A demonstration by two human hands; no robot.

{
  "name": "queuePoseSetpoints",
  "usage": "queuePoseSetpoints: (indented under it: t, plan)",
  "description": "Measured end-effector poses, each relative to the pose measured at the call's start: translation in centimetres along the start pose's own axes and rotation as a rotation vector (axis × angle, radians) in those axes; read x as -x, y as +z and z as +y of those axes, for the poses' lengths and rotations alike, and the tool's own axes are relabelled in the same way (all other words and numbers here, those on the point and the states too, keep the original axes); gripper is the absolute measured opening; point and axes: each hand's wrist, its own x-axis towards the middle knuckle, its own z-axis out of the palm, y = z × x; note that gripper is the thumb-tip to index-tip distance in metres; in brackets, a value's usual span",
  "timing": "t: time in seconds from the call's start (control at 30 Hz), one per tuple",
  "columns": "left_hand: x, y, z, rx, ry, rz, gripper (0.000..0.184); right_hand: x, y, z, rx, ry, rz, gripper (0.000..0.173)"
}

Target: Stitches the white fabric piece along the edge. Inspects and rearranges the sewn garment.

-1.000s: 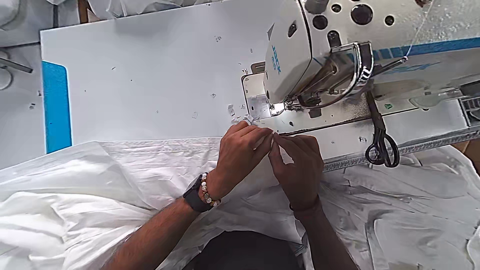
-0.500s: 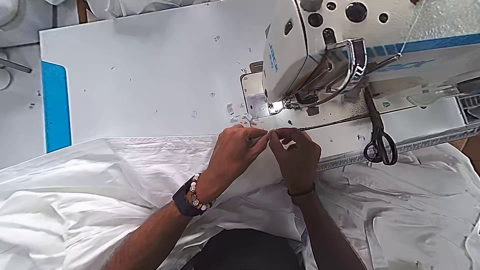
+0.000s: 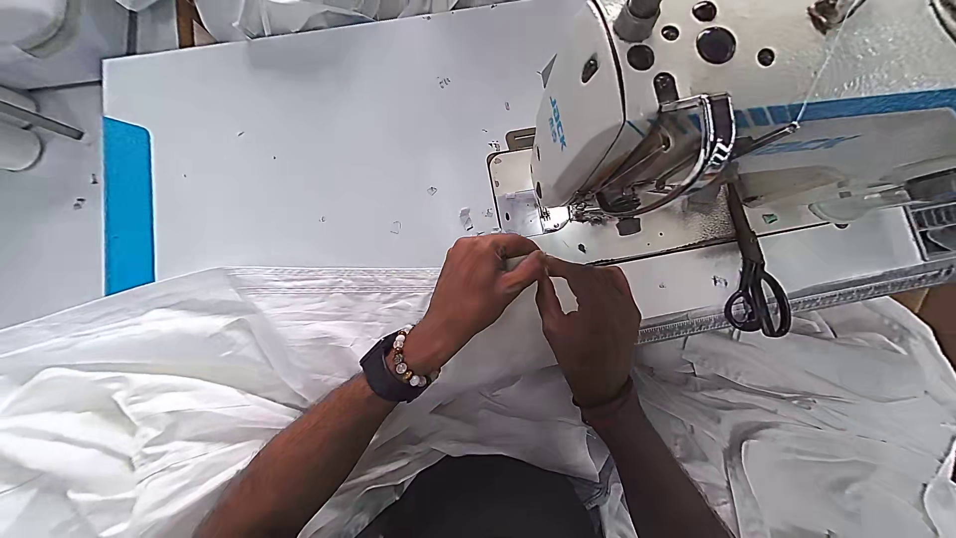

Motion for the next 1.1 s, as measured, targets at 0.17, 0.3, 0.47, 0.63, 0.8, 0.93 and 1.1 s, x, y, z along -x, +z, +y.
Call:
queuePoseSetpoints:
  t: [0.17,0.3,0.47,0.63,0.8,0.93,1.1]
  plan:
    - [-1.8,-0.9,0.4,0.017,-0.067,-0.093,0.026,-1.2,1.3,0.9,-0.018,0.140,-0.041,0.014]
    - [-2.4,0.5,-1.1,-0.205,0.130,0.011,0.015,-0.8,3.0,1.1,0.128,-0.023,0.045,0.017]
    - [-2.0,1.7,-2.7,-0.369,0.456,0.140,0.017,0.1,2.7,0.5,0.292,-0.118,-0.004,0.026]
    - [0.0,1.1,-4.2,-0.477,0.504,0.043,0.032,0.7,1.9,0.9,0.301,-0.149,-0.077,0.033]
    - [-1.5,0.8,-4.9,-0.481,0.551,0.015,0.035,-0.8,2.0,1.0,0.343,-0.123,-0.110,0.035]
    - [-3.2,0.3,-4.9,-0.495,0.592,-0.004,0.034,-1.7,2.1,1.1,0.383,-0.103,-0.111,0.035]
    - [-3.3,0.3,-4.9,-0.497,0.606,0.007,0.035,-1.9,2.5,1.2,0.335,-0.086,-0.098,0.033]
